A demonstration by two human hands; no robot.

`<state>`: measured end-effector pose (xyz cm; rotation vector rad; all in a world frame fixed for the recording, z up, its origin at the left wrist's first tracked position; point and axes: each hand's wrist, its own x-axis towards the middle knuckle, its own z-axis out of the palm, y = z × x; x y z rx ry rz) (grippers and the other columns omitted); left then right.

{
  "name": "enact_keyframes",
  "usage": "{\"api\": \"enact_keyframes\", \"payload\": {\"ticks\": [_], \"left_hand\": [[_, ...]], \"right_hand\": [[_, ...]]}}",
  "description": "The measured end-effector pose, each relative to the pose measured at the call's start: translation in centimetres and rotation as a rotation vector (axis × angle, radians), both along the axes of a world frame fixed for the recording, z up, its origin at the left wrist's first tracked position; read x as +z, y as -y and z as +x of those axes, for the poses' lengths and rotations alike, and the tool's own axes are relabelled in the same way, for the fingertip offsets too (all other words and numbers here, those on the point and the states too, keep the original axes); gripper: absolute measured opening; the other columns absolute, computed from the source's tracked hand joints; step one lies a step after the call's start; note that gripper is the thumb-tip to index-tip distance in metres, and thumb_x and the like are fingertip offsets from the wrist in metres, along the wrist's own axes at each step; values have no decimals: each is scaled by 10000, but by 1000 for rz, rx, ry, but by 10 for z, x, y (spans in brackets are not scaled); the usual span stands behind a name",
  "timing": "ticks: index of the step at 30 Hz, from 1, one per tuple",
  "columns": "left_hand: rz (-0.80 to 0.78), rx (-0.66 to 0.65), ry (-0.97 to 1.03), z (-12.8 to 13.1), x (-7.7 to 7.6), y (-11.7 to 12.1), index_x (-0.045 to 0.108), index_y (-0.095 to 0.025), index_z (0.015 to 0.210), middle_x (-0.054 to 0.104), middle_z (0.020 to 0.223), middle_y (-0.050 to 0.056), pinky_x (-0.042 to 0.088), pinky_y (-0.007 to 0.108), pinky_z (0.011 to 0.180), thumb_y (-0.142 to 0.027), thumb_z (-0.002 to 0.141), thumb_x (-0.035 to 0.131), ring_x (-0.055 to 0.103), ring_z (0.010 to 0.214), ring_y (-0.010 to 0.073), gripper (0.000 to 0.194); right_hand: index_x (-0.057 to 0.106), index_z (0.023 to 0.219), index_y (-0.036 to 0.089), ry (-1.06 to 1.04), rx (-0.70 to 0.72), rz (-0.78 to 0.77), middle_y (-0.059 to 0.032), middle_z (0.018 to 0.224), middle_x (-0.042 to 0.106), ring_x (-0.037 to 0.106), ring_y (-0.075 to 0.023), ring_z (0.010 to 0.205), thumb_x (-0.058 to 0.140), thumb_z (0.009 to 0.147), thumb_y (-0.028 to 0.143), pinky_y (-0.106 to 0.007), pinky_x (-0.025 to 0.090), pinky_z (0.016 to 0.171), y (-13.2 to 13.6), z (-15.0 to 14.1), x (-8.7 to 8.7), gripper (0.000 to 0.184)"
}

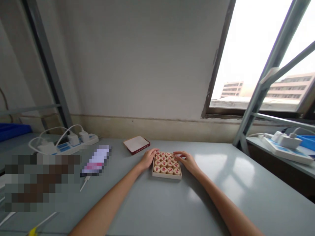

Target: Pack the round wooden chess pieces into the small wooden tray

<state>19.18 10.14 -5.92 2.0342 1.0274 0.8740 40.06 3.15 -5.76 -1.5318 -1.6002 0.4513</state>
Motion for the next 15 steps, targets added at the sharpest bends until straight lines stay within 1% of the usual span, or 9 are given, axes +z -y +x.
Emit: {"api": "enact_keyframes", "payload": {"ticks": [2, 4, 7, 9, 11, 13, 15], "left_hand": [[-52, -40, 54, -2, 0, -2, 587, -108, 1001, 602, 1073, 94, 383, 290, 911, -131, 757, 367, 531, 1011, 171, 330], [-73, -61, 78, -3, 0, -4, 606, -118, 959, 619, 1040, 84, 387, 294, 908, -114, 724, 396, 540, 994, 174, 316], [-78, -72, 85, -3, 0, -4, 616, -134, 934, 631, 1014, 70, 386, 303, 914, -123, 724, 410, 545, 984, 171, 294], [-76, -73, 77, -4, 1, -4, 614, -127, 939, 628, 1022, 73, 383, 305, 921, -126, 730, 416, 544, 988, 169, 288], [-81, -79, 65, -5, 2, -3, 611, -123, 947, 624, 1033, 74, 386, 306, 920, -127, 736, 417, 544, 992, 167, 286], [-93, -88, 55, -5, 3, -2, 609, -123, 952, 620, 1045, 75, 395, 304, 911, -123, 739, 414, 546, 993, 166, 288], [-91, -95, 59, -6, 3, -2, 606, -119, 957, 617, 1050, 80, 394, 305, 910, -125, 745, 405, 546, 994, 167, 293]], "right_hand": [[659, 867, 201, 3, -5, 21, -62, 894, 628, 563, -204, 791, 541, 685, 349, -334, 428, 741, 1, 0, 2, 262], [652, 823, 199, -2, -9, 62, -61, 917, 620, 553, -210, 851, 576, 658, 324, -332, 427, 751, 2, 0, 3, 221], [628, 785, 195, -3, -1, 130, -60, 942, 614, 537, -210, 920, 595, 640, 275, -340, 406, 803, 5, -2, 5, 169], [610, 762, 198, 7, 10, 147, -45, 871, 628, 552, -195, 876, 579, 653, 256, -336, 401, 806, 7, -5, 7, 127], [591, 741, 201, 5, 7, 149, -27, 799, 632, 566, -180, 793, 571, 663, 265, -321, 413, 767, 8, -6, 9, 103], [576, 775, 199, -26, -18, 158, -22, 790, 633, 566, -170, 737, 571, 670, 291, -307, 422, 726, 8, -2, 11, 140], [557, 854, 189, -65, -76, 138, -31, 812, 633, 564, -165, 729, 559, 690, 309, -296, 424, 707, 6, 7, 13, 203]]}}
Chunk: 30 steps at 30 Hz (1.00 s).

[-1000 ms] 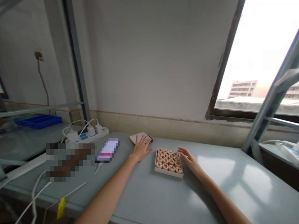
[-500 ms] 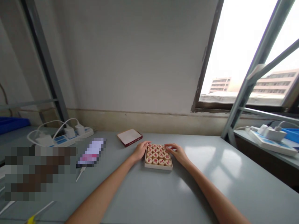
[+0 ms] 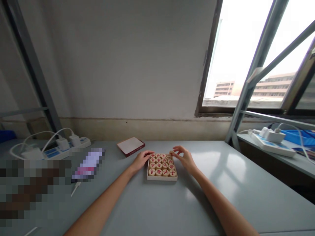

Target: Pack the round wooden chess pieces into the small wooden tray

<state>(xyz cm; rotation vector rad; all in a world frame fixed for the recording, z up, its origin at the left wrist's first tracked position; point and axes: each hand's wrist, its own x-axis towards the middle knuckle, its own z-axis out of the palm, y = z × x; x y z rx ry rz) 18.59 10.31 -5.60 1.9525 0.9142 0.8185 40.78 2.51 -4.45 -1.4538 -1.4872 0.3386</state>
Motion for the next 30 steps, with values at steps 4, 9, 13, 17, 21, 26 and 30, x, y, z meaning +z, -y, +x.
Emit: {"api": "enact_keyframes", "payload": {"ticks": [4, 9, 13, 17, 21, 26, 30], "left_hand": [[17, 0, 21, 0, -2, 1, 597, -111, 965, 615, 1041, 93, 394, 313, 904, -153, 754, 400, 545, 988, 176, 292], [26, -10, 27, 1, -4, 1, 594, -131, 961, 618, 1030, 81, 396, 317, 895, -177, 753, 405, 545, 978, 180, 285], [42, -14, 21, 0, -5, -1, 589, -122, 961, 616, 1025, 89, 398, 308, 890, -173, 756, 402, 546, 973, 179, 283], [64, -16, 13, 0, -4, 1, 591, -130, 949, 616, 1025, 82, 395, 297, 895, -171, 760, 406, 543, 976, 172, 268], [55, -11, -5, 0, 0, 3, 593, -137, 948, 617, 1031, 77, 396, 293, 898, -155, 761, 403, 545, 977, 164, 267], [62, -10, -19, 0, 1, 4, 598, -145, 942, 624, 1015, 67, 402, 286, 890, -147, 756, 401, 546, 971, 159, 271], [60, -6, 3, 0, -2, 2, 602, -144, 926, 627, 1004, 65, 405, 279, 878, -153, 749, 391, 549, 965, 163, 275]], "right_hand": [[534, 914, 159, 28, -201, -165, -72, 816, 619, 566, -201, 792, 523, 741, 285, -312, 411, 702, 1, 26, -2, 215], [560, 1001, 136, 381, -595, -178, -153, 993, 544, 465, -299, 977, 526, 775, 306, -387, 360, 758, 10, 35, -1, 285], [599, 1010, 258, 441, -382, -75, -78, 1028, 536, 450, -249, 977, 500, 805, 312, -371, 357, 779, 18, 19, 11, 234], [664, 847, 340, 571, -62, -111, -26, 1141, 492, 392, -255, 1065, 578, 757, 381, -416, 320, 824, 25, -2, 15, 132], [674, 792, 323, 547, -47, -142, -20, 1166, 491, 375, -260, 1094, 620, 723, 357, -425, 316, 823, 28, -13, 14, 94], [659, 786, 264, 328, 4, -159, -22, 978, 609, 505, -224, 946, 634, 672, 343, -378, 352, 804, 22, -4, 16, 141], [619, 767, 202, 140, 21, -255, -32, 777, 653, 576, -176, 712, 592, 688, 343, -279, 402, 632, 22, 19, 12, 163]]}}
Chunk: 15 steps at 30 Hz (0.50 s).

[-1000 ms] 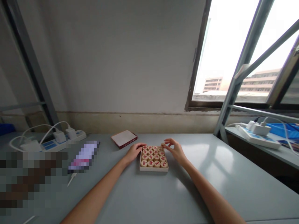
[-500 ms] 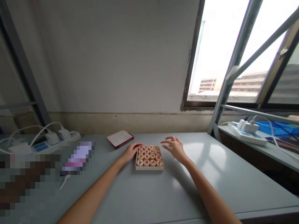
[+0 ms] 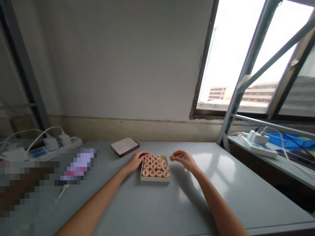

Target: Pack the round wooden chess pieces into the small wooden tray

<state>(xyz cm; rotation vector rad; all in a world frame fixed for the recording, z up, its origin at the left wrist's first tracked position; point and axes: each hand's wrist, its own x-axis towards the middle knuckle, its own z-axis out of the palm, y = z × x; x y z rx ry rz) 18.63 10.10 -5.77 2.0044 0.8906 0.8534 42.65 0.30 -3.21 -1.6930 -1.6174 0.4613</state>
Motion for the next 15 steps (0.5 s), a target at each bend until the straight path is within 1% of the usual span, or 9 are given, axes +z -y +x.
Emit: {"api": "enact_keyframes", "payload": {"ticks": [1, 3, 5, 6, 7, 8, 9, 13, 15], "left_hand": [[-8, -3, 11, 0, -1, -1, 602, -143, 923, 628, 998, 67, 410, 279, 870, -160, 749, 390, 552, 958, 165, 275], [-30, -8, 37, 0, -4, -3, 601, -145, 916, 630, 987, 69, 419, 282, 854, -173, 747, 392, 558, 946, 168, 271], [-47, -15, 54, 0, -6, -5, 601, -153, 911, 633, 981, 63, 423, 283, 849, -179, 742, 399, 560, 942, 167, 265], [-49, -18, 55, 0, -6, -6, 602, -158, 911, 635, 977, 59, 422, 282, 851, -179, 739, 403, 560, 944, 166, 263], [-48, -19, 52, 0, -6, -6, 603, -160, 909, 636, 975, 54, 419, 280, 856, -177, 735, 408, 559, 946, 165, 262], [-43, -17, 45, 0, -5, -5, 604, -161, 908, 638, 974, 51, 415, 278, 861, -175, 733, 411, 558, 948, 163, 261], [-36, -14, 40, 0, -4, -5, 605, -162, 909, 639, 974, 48, 411, 277, 866, -175, 733, 413, 558, 948, 161, 261], [-6, 0, 30, -1, -1, 0, 607, -158, 911, 638, 981, 48, 401, 277, 880, -176, 742, 406, 555, 955, 160, 264], [7, 1, 30, -1, 1, 2, 607, -153, 915, 640, 974, 53, 397, 282, 886, -173, 743, 401, 552, 959, 164, 270]], "right_hand": [[605, 759, 202, 27, -64, -40, -27, 751, 651, 580, -174, 690, 591, 689, 343, -272, 397, 603, 1, 6, -1, 157], [579, 757, 206, 164, -240, -68, -25, 746, 639, 581, -187, 712, 588, 699, 327, -279, 386, 603, 5, 14, -4, 134], [563, 778, 200, 330, -422, 2, -53, 804, 617, 569, -218, 785, 567, 725, 298, -315, 374, 658, 7, 16, -4, 111], [561, 793, 193, 394, -492, 57, -70, 836, 601, 559, -232, 813, 550, 742, 291, -338, 365, 687, 8, 16, -3, 111], [563, 815, 187, 424, -524, 104, -81, 860, 583, 549, -237, 825, 530, 759, 287, -351, 358, 706, 8, 14, -2, 120], [570, 837, 184, 422, -506, 135, -81, 868, 569, 545, -230, 819, 510, 776, 289, -351, 357, 713, 7, 11, 0, 136], [585, 853, 190, 406, -434, 151, -72, 864, 560, 542, -216, 804, 494, 791, 300, -340, 364, 712, 7, 8, 2, 156], [658, 868, 278, 317, 96, 90, -37, 913, 554, 506, -196, 890, 559, 765, 351, -315, 368, 788, 9, -9, 8, 160], [675, 824, 308, 338, 220, 75, -25, 926, 562, 486, -207, 928, 610, 729, 368, -348, 333, 854, 12, -19, 8, 130]]}}
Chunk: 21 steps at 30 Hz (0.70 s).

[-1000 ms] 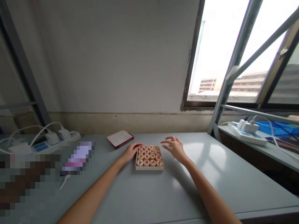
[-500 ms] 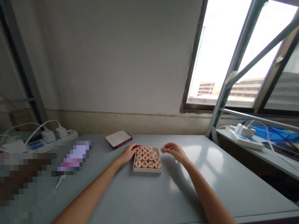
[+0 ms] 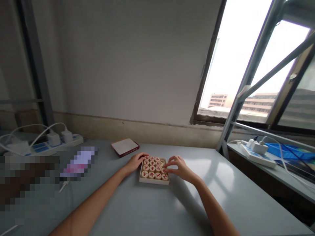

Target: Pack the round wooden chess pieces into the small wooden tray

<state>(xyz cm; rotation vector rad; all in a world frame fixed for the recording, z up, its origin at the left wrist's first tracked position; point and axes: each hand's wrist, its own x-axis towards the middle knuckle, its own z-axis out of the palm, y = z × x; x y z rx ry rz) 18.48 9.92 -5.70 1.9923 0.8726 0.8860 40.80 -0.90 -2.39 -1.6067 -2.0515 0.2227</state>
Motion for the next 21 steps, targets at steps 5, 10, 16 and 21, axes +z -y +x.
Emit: {"api": "enact_keyframes", "payload": {"ticks": [5, 10, 16, 21], "left_hand": [[19, -12, -11, 0, 1, 1, 602, -126, 935, 630, 993, 81, 392, 283, 886, -182, 747, 394, 551, 961, 173, 286], [24, -5, -19, 0, -2, -1, 602, -125, 940, 627, 997, 82, 392, 279, 881, -179, 746, 391, 549, 962, 176, 292], [-8, -17, -6, 1, -5, -4, 594, -137, 939, 628, 1001, 72, 394, 275, 877, -185, 750, 392, 548, 965, 169, 281], [-19, -23, -24, 1, -4, -4, 581, -119, 960, 617, 1029, 86, 378, 286, 896, -180, 748, 384, 538, 982, 175, 296]], "right_hand": [[664, 765, 257, -52, 5, 0, -15, 897, 584, 496, -192, 891, 674, 669, 314, -356, 327, 861, 4, -13, 1, 112], [615, 712, 198, -270, -47, -87, -10, 765, 610, 520, -156, 702, 675, 615, 283, -279, 400, 665, -2, -1, 4, 141], [560, 651, 202, -228, -334, -304, -33, 675, 619, 560, -185, 638, 615, 647, 379, -270, 378, 531, 8, 46, 4, 185], [563, 787, 193, 122, -674, -88, -38, 673, 579, 548, -202, 678, 546, 744, 387, -267, 354, 539, 16, 45, 11, 199]]}}
